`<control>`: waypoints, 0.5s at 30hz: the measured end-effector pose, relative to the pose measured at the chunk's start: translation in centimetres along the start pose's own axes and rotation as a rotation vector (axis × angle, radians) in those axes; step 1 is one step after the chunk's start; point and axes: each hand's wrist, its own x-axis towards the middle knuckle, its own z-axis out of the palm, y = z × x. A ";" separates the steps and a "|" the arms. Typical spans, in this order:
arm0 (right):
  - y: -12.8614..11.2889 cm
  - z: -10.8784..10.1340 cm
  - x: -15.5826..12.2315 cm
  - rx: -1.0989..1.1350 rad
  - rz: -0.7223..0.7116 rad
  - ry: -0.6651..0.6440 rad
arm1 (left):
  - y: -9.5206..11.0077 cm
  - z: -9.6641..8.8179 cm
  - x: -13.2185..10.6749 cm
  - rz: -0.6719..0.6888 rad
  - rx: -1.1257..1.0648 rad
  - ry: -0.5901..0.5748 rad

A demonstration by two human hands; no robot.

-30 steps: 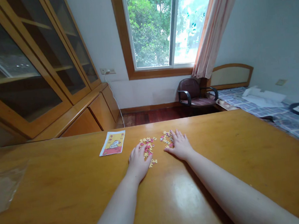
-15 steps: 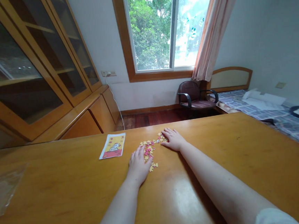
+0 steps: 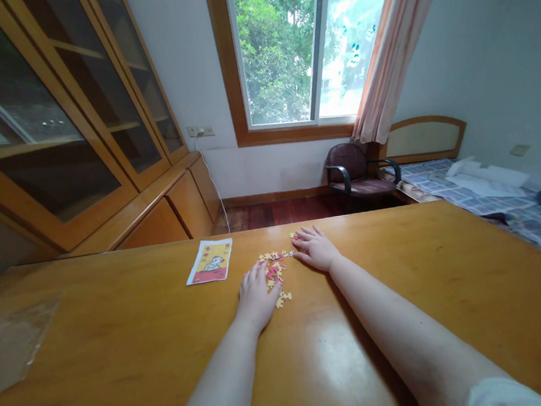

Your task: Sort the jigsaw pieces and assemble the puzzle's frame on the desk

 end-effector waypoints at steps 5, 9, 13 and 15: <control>0.0 -0.3 -0.3 0.025 -0.143 0.009 | 0.0 0.0 0.0 -0.024 -0.012 0.013; -0.1 -0.4 -0.3 0.001 -0.067 0.041 | -0.2 0.0 0.2 -0.045 0.027 0.032; -2.5 0.3 -0.2 0.024 -0.135 0.080 | -0.6 0.0 0.5 -0.169 0.115 0.092; -4.4 0.8 0.0 0.106 -0.246 0.034 | -0.8 0.0 0.6 -0.205 0.138 0.091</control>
